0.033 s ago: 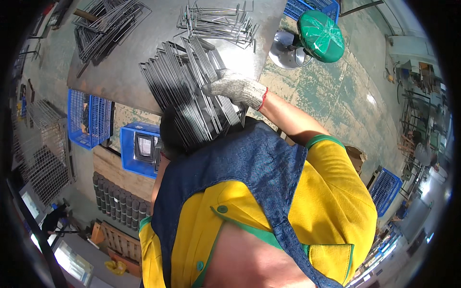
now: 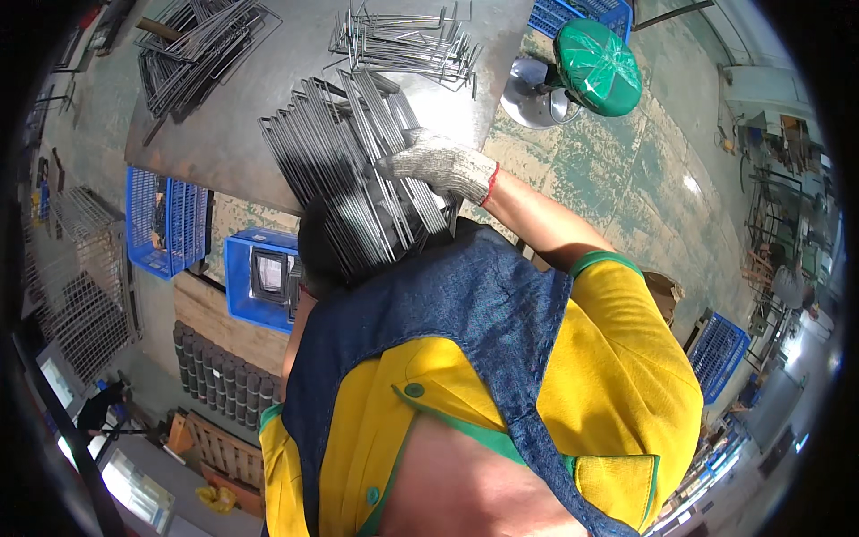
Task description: The person picks up stacks of rectangular metal wire frames from a blue plastic crate and a cardboard box. They align the frames by hand and place them onto a metal workbench, creating a neat pile.
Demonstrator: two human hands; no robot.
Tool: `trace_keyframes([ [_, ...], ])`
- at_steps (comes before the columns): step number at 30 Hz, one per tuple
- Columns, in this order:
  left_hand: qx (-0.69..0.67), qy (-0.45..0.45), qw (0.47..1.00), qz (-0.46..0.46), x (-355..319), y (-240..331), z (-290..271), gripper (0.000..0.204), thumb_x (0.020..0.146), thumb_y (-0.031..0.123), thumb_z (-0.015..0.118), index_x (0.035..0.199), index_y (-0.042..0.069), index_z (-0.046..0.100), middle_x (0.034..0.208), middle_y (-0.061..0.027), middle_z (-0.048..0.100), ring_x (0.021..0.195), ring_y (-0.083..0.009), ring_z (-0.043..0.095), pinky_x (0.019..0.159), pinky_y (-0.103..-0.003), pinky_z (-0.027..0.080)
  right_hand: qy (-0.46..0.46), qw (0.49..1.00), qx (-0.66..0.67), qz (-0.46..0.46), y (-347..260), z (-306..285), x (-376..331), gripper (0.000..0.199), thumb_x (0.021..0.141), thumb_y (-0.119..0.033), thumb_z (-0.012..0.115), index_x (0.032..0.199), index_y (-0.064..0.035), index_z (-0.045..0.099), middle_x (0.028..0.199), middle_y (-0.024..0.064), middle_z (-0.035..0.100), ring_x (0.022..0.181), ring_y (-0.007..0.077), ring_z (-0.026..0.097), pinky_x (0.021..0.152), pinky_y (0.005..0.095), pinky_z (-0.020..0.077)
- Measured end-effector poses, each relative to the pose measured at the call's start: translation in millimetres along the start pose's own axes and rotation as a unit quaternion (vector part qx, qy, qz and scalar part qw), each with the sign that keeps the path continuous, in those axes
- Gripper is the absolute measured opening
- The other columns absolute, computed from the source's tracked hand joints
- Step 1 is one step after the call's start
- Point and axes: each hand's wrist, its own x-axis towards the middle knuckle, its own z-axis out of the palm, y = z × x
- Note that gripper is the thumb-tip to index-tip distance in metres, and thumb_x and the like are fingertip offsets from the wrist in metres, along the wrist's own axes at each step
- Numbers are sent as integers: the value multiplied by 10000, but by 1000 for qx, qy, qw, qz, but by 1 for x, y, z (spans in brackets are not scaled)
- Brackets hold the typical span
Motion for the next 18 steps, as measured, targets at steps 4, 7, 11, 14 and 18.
trace_keyframes([
  [4, -3, 3, 1000, 0, -7, -3, 30, 537, 881, 390, 418, 1280, 34, 376, 1133, -147, 510, 980, -270, 522, 849, -407, 448, -7, 1000, -9, -17, -1, 2, -2, 272, 784, -137, 642, 989, 33, 587, 828, 57, 619, 719, 86, 562, 649, 228, 463],
  [7, -7, -3, 1000, -5, -9, -4, 49, 582, 862, 431, 441, 1286, 41, 363, 1113, -156, 510, 949, -289, 525, 825, -424, 452, 0, 1000, -29, 5, 5, 0, 3, 282, 786, -157, 647, 989, 30, 587, 830, 62, 620, 728, 95, 561, 647, 236, 464],
  [11, -45, -68, 996, -39, -10, -5, 55, 590, 858, 437, 442, 1296, 52, 349, 1143, -153, 491, 968, -294, 514, 827, -435, 447, 16, 997, -50, 59, 11, -5, 6, 316, 784, -200, 658, 990, 27, 584, 835, 70, 621, 757, 106, 564, 654, 251, 469],
  [14, -74, -145, 984, -70, -7, -4, 54, 584, 858, 432, 440, 1298, 59, 350, 1163, -152, 481, 988, -295, 508, 835, -433, 443, 24, 994, -85, 67, 0, 1, 1, 325, 782, -202, 662, 992, 31, 579, 842, 72, 624, 769, 110, 571, 663, 253, 474],
  [18, -96, -116, 987, -55, -9, -7, 60, 558, 860, 411, 449, 1290, 64, 371, 1201, -150, 469, 1023, -290, 501, 853, -420, 438, 30, 998, 36, 35, 7, 2, 0, 279, 795, -166, 650, 990, 23, 585, 854, 74, 629, 762, 119, 588, 667, 254, 490],
])
